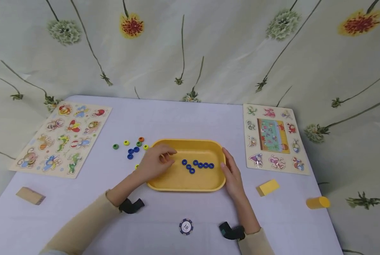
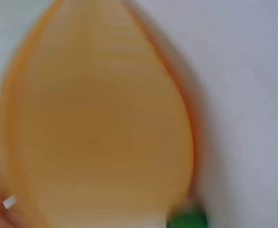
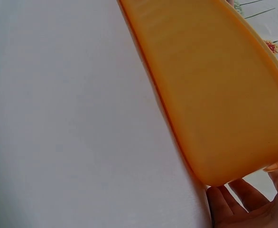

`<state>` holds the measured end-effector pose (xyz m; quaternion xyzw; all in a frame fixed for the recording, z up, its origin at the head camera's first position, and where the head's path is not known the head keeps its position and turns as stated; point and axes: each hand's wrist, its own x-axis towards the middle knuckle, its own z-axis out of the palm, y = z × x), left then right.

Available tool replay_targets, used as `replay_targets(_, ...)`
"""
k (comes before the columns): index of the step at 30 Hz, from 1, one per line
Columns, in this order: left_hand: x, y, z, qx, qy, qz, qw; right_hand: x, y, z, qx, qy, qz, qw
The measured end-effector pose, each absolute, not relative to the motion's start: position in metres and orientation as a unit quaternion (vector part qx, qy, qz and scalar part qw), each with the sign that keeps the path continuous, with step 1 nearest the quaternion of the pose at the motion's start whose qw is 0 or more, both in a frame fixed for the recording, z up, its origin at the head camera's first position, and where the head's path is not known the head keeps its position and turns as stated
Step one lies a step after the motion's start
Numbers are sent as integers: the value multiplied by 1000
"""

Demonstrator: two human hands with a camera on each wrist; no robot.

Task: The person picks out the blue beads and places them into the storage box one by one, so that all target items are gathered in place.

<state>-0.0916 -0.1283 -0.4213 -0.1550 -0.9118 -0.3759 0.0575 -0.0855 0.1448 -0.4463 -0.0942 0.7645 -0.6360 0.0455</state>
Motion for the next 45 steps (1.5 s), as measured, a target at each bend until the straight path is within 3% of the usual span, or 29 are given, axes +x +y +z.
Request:
replay_targets(4, -72, -170, -417, -134, -863, -453, 180, -85, 145, -445, -91, 767, -634, 43)
replay_targets(8, -62, -213, -431, -59, -831, -507, 220, -85, 146, -445, -93, 764, -637, 40)
replay_targets(17, -56, -252, -471, 65, -865, -473, 154, -84, 143, -447, -98, 757, -645, 44)
replay_targets(34, -58, -249, -485, 102, -901, -382, 179, -83, 141, -447, -92, 752, -651, 47)
replay_targets(41, -57, -241, -470, 115, -885, -417, 173, -83, 141, -446, -96, 753, -649, 50)
replay_targets(45, -65, -216, -437, 51, -869, -469, 149, -84, 143, -445, -97, 756, -645, 44)
